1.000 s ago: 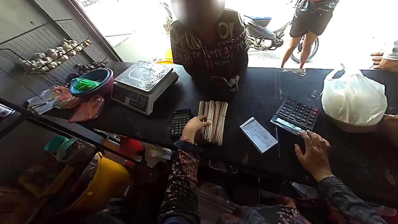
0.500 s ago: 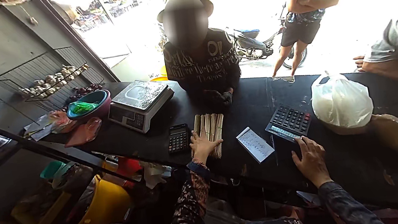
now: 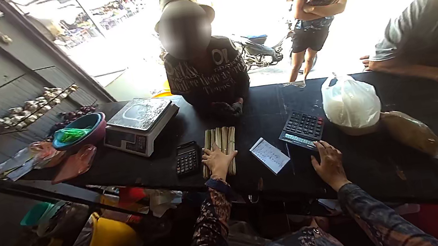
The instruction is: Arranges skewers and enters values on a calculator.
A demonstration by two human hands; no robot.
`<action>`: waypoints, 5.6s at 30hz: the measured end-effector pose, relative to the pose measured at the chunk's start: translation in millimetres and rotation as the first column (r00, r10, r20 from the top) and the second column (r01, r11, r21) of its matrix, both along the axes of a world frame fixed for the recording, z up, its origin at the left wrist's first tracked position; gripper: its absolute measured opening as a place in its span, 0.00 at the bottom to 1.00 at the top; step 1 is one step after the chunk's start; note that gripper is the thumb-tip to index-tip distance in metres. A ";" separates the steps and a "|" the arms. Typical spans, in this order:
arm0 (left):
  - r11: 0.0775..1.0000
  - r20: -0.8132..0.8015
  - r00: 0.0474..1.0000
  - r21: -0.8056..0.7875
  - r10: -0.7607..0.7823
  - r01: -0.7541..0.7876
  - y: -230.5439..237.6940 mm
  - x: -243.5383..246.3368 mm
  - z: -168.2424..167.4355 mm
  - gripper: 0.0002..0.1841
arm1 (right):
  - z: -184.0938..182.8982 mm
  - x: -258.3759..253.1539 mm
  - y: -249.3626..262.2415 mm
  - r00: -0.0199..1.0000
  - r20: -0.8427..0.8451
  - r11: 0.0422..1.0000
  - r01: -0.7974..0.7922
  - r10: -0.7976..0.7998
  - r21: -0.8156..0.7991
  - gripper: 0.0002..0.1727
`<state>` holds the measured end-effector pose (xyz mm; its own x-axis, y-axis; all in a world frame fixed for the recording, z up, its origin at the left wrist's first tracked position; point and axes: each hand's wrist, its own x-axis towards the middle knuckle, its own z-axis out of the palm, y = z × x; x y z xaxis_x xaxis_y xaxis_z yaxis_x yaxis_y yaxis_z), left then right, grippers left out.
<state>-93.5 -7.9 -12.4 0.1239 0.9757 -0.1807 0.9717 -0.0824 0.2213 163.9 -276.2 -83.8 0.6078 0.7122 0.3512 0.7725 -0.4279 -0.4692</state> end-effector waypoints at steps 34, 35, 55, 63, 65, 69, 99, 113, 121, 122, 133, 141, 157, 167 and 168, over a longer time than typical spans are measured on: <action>1.000 0.017 1.000 -0.009 -0.010 0.010 3.4 -5.4 -2.0 0.66 | 108.2 -22.8 91.1 0.984 -0.117 0.632 -0.006 -0.135 -0.775 0.33; 1.000 0.023 1.000 -0.008 -0.009 0.009 3.2 -5.2 -1.6 0.66 | 107.6 -14.3 89.3 0.980 -0.154 0.658 -0.033 -0.127 -0.752 0.35; 0.999 0.013 1.000 -0.029 -0.016 0.017 5.7 -5.7 -3.7 0.66 | 48.1 -39.9 -31.8 0.943 -0.246 0.843 0.059 -0.222 -0.534 0.71; 0.979 0.030 0.991 -0.157 -0.130 0.133 13.4 -14.9 10.1 0.52 | 47.2 -44.6 -17.2 0.950 -0.197 0.805 0.083 -0.241 -0.587 0.71; 0.973 0.032 0.988 -0.167 -0.154 0.157 15.7 -19.1 10.8 0.46 | 46.5 -38.1 -9.0 0.950 -0.194 0.807 0.088 -0.244 -0.584 0.71; 0.972 0.090 0.982 -0.155 -0.164 0.176 18.0 -22.2 5.3 0.33 | 44.9 -27.1 4.2 0.947 -0.201 0.850 0.115 -0.250 -0.514 0.71; 0.986 0.486 0.858 0.049 -0.163 0.160 70.6 -104.3 -10.3 0.25 | -4.6 9.5 -65.3 0.965 -0.124 0.941 0.254 -0.231 0.224 0.42; 0.994 0.409 0.913 -0.097 -0.013 0.057 70.8 -73.5 -5.4 0.27 | -6.9 11.8 -64.2 0.961 -0.120 0.943 0.269 -0.249 0.197 0.42; 0.990 0.346 0.936 -0.140 0.067 -0.019 57.2 -52.1 9.8 0.39 | -7.1 11.5 -63.9 0.957 -0.134 0.943 0.278 -0.256 0.184 0.41; 0.991 0.326 0.944 -0.135 0.056 -0.012 54.1 -47.9 13.4 0.40 | -6.4 11.0 -63.8 0.957 -0.137 0.942 0.279 -0.257 0.184 0.41; 0.994 0.154 0.988 -0.103 -0.006 0.022 31.5 -20.2 10.4 0.69 | 2.8 9.9 -64.1 0.957 -0.169 0.950 0.264 -0.236 0.169 0.38; 0.997 0.141 0.989 -0.052 -0.044 0.052 27.3 -17.0 -21.2 0.70 | 11.0 -35.5 -61.4 0.997 0.022 0.997 -0.073 0.073 -0.008 0.31; 0.999 0.174 0.985 -0.053 0.015 -0.006 28.2 -16.7 -22.3 0.69 | 12.2 -55.7 -57.4 0.990 0.120 0.988 -0.062 0.079 -0.138 0.35; 0.998 0.169 0.985 -0.062 0.031 -0.020 27.6 -14.4 -17.9 0.68 | 38.9 -32.7 -56.5 0.998 0.005 0.992 0.064 -0.064 -0.110 0.26; 0.998 0.180 0.983 -0.057 0.031 -0.021 26.7 -16.1 -19.8 0.68 | 37.5 -26.3 -59.3 0.997 -0.020 0.987 0.075 -0.079 -0.144 0.26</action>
<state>-109.6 18.7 -32.2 0.1345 0.9683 -0.2104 0.9169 -0.0411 0.3970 137.6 -335.5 -46.3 0.6705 0.7046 0.2323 0.7230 -0.5502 -0.4179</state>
